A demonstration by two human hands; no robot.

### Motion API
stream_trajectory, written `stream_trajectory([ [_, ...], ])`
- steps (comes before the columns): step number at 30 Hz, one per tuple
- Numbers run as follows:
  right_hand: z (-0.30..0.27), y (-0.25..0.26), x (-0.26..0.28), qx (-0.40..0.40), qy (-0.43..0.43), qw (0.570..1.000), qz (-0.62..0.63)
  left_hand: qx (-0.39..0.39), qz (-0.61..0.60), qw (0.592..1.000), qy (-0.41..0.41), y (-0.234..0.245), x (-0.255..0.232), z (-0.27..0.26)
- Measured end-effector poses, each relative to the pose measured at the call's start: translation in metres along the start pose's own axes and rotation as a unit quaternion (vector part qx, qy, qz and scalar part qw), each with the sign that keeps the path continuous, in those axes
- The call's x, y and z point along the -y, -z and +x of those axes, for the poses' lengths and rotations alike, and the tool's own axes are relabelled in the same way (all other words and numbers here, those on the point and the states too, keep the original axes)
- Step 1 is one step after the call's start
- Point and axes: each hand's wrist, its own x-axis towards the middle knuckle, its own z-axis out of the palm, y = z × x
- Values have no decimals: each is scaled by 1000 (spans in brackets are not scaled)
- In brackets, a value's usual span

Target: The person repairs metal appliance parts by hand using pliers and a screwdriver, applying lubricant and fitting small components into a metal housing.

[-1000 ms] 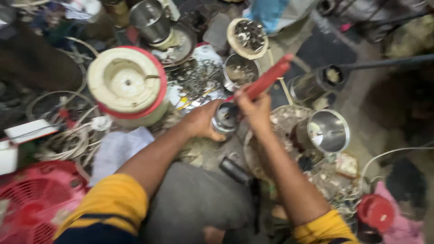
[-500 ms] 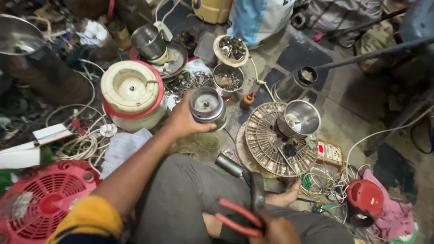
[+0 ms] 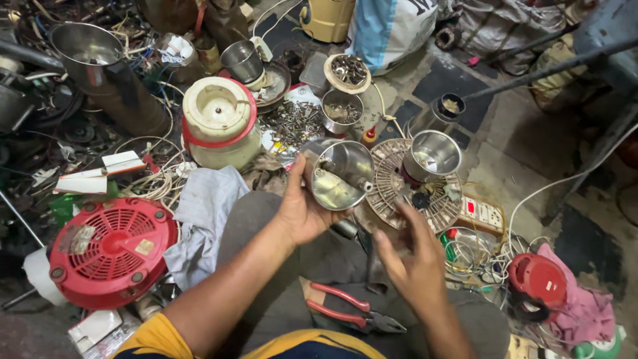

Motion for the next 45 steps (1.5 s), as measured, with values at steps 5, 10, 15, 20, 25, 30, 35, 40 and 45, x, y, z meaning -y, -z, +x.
stream_trajectory([
  [5,49,-2,46,2,172,984,43,-32,-31,999,18,-3,21,-6],
  [10,53,-19,39,14,99,989,105,-66,-23,998,12,17,35,-2],
  [15,52,-34,15,-22,-36,971,236,-39,-24,999,0,21,51,-1],
  [20,44,-37,-2,-21,-39,956,289,-60,-15,997,-41,27,26,1],
  [25,49,-42,-4,-1,-46,946,321,-87,-95,990,-65,29,18,13],
  [30,49,-54,-2,-25,-56,935,349,-131,-42,979,-150,37,41,5],
  [35,44,-82,6,-92,59,919,380,-267,-117,954,-76,26,54,10],
  [40,56,-82,11,-127,35,927,352,-234,-141,959,-75,13,57,17],
  [45,77,-57,28,-38,1,958,284,-163,-70,975,-136,31,39,24],
])
